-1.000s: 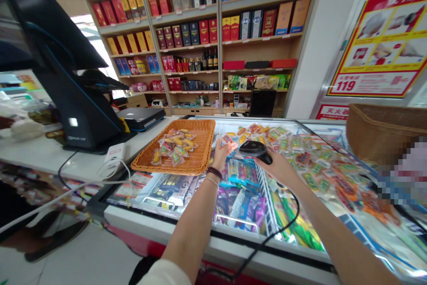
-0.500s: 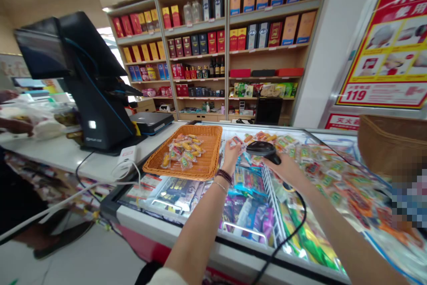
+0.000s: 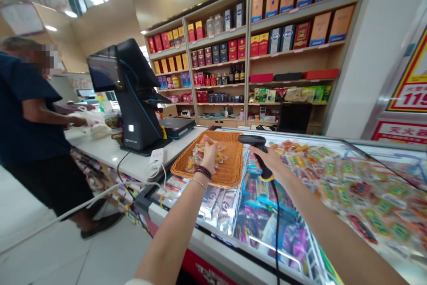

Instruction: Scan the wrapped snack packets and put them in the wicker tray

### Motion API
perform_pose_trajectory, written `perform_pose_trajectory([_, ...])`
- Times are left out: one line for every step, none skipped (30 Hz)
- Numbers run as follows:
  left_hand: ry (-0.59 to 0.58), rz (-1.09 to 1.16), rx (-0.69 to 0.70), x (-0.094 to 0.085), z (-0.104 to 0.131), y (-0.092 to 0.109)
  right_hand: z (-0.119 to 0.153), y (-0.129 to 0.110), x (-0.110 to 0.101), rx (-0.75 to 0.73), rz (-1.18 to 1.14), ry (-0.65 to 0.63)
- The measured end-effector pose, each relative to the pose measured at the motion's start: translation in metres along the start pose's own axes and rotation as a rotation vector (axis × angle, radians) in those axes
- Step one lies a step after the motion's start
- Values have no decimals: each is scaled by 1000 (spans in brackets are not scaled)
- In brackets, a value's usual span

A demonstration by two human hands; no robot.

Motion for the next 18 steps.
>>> perform_pose_trajectory([31, -35, 12, 1, 1, 3, 3, 0, -5, -10, -28, 8])
perform_pose_trajectory([56, -75, 26, 6, 4, 4, 7, 0, -12, -19, -53, 23])
perform_pose_trajectory([68, -107, 54, 14, 7, 5, 12, 0, -22, -29, -78, 45])
perform_pose_trajectory([54, -133, 88, 26, 12, 4, 17, 1, -35, -41, -101, 73])
perform_pose_trajectory([11, -153, 122, 41, 18, 2, 22, 2, -49, -44, -119, 106])
perform_pose_trajectory([-57, -162, 154, 58, 27, -2, 27, 3, -63, -49, -136, 149])
perform_pose_trajectory([-149, -160, 176, 77, 37, -8, 33, 6, -78, -53, -148, 189])
perform_pose_trajectory([-251, -149, 172, 96, 48, -16, 38, 9, -93, -55, -157, 243])
perform_pose_trajectory([-341, -128, 157, 114, 61, -25, 42, 13, -106, -48, -159, 286])
perform_pose_trajectory([-382, -117, 135, 131, 74, -35, 47, 19, -118, -39, -160, 318])
perform_pose_trajectory([-408, -114, 114, 146, 88, -45, 50, 25, -128, -28, -160, 344])
perform_pose_trajectory([-413, -121, 91, 159, 100, -56, 53, 31, -135, -14, -159, 361])
perform_pose_trajectory([-406, -139, 62, 169, 112, -66, 55, 37, -140, -1, -156, 373])
perform_pose_trajectory([-396, -165, 31, 177, 122, -76, 56, 43, -144, 11, -151, 387])
perform_pose_trajectory([-386, -194, 0, 183, 130, -85, 56, 48, -145, 24, -137, 401])
perform_pose_trajectory([-383, -223, -28, 186, 137, -93, 56, 52, -146, 31, -114, 412])
perform_pose_trajectory([-385, -245, -53, 188, 141, -99, 56, 55, -145, 28, -87, 424])
perform_pose_trajectory([-393, -251, -75, 188, 144, -105, 55, 57, -143, 36, -51, 428])
Point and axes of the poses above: each hand's wrist, its own z-axis away from the middle knuckle, its own x-axis out of the palm, y = z × x, the point moved 1 cm from there along -z, towards the middle knuckle, and after that the axes turned 14 degrees about x, right-handed, at the moved point
